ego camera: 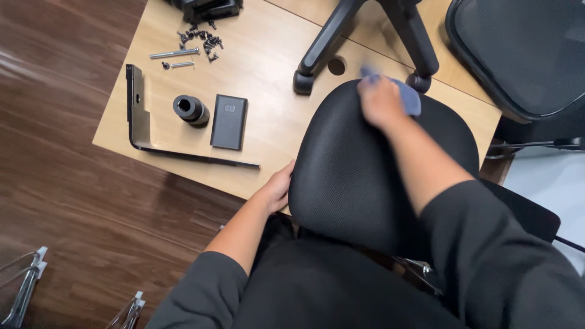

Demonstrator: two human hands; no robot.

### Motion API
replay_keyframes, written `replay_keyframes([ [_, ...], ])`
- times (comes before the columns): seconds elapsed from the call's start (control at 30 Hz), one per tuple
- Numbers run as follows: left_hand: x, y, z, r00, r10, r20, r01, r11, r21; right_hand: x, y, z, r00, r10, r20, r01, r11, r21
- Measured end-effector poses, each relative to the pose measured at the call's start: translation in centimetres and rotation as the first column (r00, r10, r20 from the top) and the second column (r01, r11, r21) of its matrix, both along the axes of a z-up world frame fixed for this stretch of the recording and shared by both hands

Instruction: Cleaning the seat, backrest, and armrests of an office chair using a cloth.

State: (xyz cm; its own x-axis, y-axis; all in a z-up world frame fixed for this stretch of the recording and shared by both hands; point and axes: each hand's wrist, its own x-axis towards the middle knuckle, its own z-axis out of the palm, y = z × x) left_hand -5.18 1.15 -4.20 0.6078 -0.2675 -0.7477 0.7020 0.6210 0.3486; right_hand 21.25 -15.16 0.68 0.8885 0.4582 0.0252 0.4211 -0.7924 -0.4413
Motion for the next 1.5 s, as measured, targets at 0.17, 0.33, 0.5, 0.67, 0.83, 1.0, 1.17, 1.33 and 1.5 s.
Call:
replay_keyframes([
  [0.17,-0.7,-0.6,-3.9,0.988,0.138,0.067,-0.133,0.988,-0.074,-11.2,2.7,3.1,0.913,0.408,0.004,-0.407,0.913,-0.032],
  [0.33,-1.2,0.3,-3.1,0.968,0.239,0.075,-0.222,0.957,-0.188,-17.9,1.7,6.1,0.598,0.798,-0.078,-0.794,0.603,0.080],
  [0.5,-0.8,1.4,-1.7,0.981,0.188,0.049,-0.163,0.933,-0.319,-8.3,3.1,6.6,0.948,0.070,-0.310,0.077,0.896,0.436],
  [0.67,-0.2,1.2,-2.6,0.989,0.119,0.083,-0.099,0.971,-0.219,0.4,3.6,5.1,0.983,-0.158,-0.095,0.184,0.859,0.478],
  [0.83,-0.6,0.9,-4.1,0.985,0.155,0.075,-0.135,0.966,-0.222,-5.2,4.5,0.0,0.949,0.300,0.093,-0.287,0.949,-0.134],
  [1.0,-0.8,1.2,-2.9,0.974,0.226,-0.007,-0.220,0.936,-0.274,-18.4,4.7,6.9,0.827,0.561,-0.036,-0.561,0.821,-0.101],
  [1.17,-0.7,1.7,-2.1,0.968,0.250,0.011,-0.234,0.920,-0.315,-21.6,1.1,8.7,0.847,0.492,-0.201,-0.476,0.871,0.124],
  [1.33,0.1,1.3,-0.9,0.984,0.164,0.077,-0.146,0.970,-0.197,-9.9,-5.0,8.6,0.835,-0.217,-0.505,0.438,0.817,0.375],
  [1.5,0.4,0.7,0.6,0.989,0.107,0.100,-0.110,0.994,0.025,1.1,-4.5,8.4,0.903,-0.277,-0.329,0.420,0.730,0.540],
])
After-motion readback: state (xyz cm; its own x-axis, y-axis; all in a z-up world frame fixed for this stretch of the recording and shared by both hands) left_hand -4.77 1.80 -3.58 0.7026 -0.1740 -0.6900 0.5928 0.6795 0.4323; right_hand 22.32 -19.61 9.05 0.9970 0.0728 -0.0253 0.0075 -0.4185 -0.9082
